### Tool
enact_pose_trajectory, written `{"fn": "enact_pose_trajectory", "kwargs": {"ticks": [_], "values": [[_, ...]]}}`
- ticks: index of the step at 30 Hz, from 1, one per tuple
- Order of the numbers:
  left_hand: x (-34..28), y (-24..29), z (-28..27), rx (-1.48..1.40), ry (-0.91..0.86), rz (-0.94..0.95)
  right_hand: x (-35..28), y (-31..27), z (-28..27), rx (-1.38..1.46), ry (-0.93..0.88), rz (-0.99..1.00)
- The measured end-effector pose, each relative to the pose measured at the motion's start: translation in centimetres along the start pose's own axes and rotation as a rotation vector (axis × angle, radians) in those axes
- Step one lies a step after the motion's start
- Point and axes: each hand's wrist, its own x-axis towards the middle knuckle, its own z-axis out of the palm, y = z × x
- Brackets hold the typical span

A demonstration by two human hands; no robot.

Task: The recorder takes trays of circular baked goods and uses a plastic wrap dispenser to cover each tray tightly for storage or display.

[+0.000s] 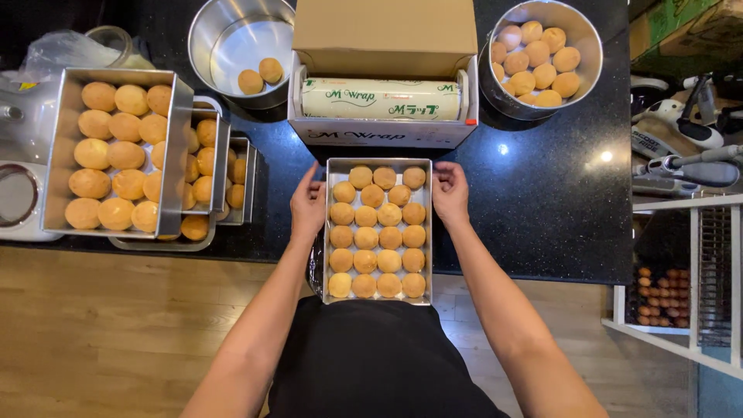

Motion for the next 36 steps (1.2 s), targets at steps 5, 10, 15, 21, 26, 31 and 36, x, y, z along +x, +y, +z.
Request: {"fn": "enact_pose_trajectory", "kwargs": {"ticks": [5,10,15,21,26,31,36], "values": [[-3.5,1.8,-3.2,0.213,-0.228,0.301,-4.4,-3.5,-1.6,-0.386,-0.092,-0.327],[-11.1,1.6,-6.2,0.253,-0.232,0.407,-11.4,-2.7,-5.0,-0.519,-0.177,-0.375],[-17.0,-0.7,-7.1,0.117,-0.242,0.207,-19.5,1.5,-6.6,-0.280,-0.139,0.108],[-18.6,-3.6,-7.6,0.129,-0.258,-0.015,-24.7,5.1,-5.6,0.319,-0.002,0.474],[-18.4,-6.2,-7.5,-0.005,-0.312,0.096,-25.7,6.6,-4.6,0.752,-0.002,0.401],[-19.2,-9.2,-6.8,-0.131,-0.286,0.060,-26.5,8.4,-4.4,0.776,0.075,0.346],[-19.7,-10.3,-6.7,-0.246,-0.254,0.054,-27.4,8.2,-4.1,0.744,0.113,0.301]]}}
